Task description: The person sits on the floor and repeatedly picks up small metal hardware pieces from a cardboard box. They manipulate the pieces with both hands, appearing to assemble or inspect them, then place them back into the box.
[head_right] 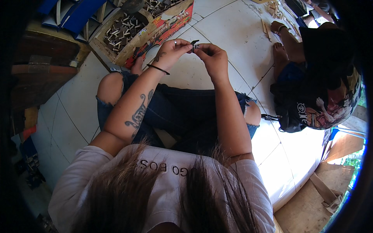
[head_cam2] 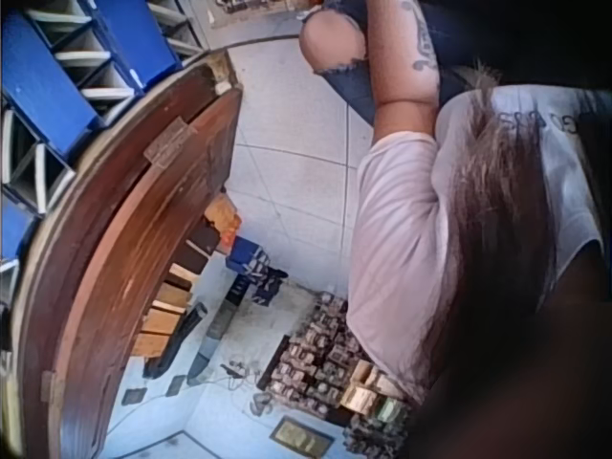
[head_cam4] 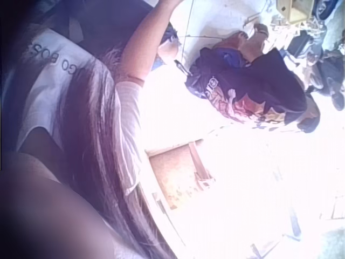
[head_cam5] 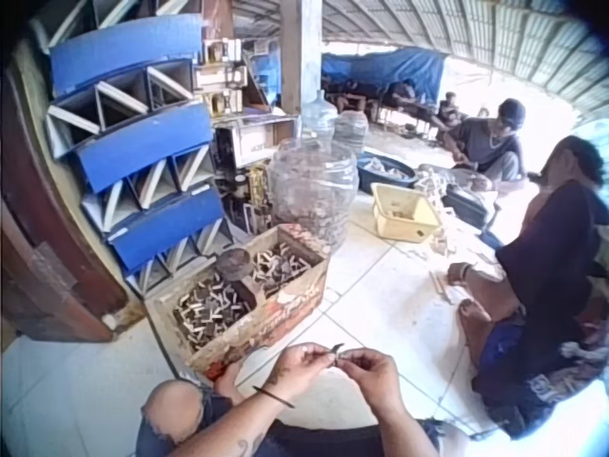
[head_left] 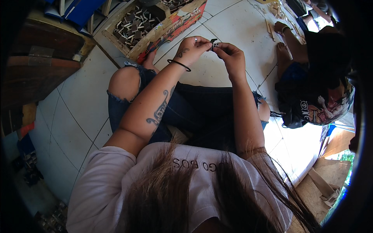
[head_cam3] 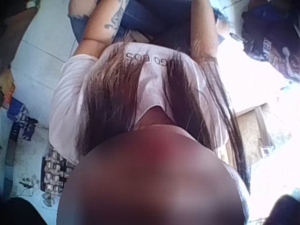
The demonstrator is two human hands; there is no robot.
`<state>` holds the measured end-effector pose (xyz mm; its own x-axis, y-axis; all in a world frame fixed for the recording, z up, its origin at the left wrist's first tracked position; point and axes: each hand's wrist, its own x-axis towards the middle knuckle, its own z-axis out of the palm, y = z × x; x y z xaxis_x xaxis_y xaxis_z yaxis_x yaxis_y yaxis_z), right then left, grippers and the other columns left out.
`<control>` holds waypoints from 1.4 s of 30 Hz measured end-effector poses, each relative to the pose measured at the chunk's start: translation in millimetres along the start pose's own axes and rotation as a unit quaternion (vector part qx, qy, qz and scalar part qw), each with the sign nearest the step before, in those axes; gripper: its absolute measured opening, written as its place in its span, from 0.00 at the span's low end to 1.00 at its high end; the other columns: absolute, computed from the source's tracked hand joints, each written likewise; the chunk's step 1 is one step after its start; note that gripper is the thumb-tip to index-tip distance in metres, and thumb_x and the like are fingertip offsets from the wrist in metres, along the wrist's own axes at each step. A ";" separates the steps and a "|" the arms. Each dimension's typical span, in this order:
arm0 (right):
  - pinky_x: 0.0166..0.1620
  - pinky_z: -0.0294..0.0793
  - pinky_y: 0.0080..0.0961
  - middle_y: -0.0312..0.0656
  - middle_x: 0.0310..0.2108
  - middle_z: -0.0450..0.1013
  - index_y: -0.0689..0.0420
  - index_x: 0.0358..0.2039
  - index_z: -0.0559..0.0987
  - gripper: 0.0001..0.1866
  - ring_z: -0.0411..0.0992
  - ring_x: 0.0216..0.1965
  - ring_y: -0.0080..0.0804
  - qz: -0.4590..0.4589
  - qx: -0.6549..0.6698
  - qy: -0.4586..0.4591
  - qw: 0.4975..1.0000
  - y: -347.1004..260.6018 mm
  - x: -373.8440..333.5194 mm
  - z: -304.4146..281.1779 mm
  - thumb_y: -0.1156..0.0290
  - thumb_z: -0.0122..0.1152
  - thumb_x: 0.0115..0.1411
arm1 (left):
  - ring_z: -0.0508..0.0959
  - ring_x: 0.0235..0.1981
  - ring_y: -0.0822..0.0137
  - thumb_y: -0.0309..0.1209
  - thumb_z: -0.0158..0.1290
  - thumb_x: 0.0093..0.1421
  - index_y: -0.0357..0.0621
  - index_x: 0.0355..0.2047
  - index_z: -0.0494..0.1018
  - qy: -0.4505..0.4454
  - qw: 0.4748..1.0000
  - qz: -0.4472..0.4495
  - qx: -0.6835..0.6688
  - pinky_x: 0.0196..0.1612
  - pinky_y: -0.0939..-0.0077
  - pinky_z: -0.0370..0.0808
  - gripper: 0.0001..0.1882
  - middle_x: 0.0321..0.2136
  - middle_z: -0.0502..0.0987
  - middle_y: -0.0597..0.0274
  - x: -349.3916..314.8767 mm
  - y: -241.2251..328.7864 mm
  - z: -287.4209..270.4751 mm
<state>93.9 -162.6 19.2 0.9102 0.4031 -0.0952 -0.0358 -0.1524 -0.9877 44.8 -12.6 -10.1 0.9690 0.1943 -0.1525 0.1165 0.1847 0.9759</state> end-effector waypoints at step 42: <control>0.32 0.67 0.14 0.35 0.25 0.74 0.62 0.31 0.76 0.07 0.70 0.27 0.19 0.034 0.103 -0.022 0.994 -7.2 1.7 -2.6 0.77 0.62 0.50 | 0.73 0.22 0.79 0.31 0.57 0.52 0.39 0.31 0.75 0.044 0.995 0.060 0.061 0.28 0.84 0.70 0.09 0.21 0.76 0.66 1.7 7.2 3.1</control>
<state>96.7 -163.1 26.4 0.8840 0.4377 -0.1642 -0.1853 0.0056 -0.9827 47.9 -13.9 -2.9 0.9551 0.2933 -0.0425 0.0327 0.0382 0.9987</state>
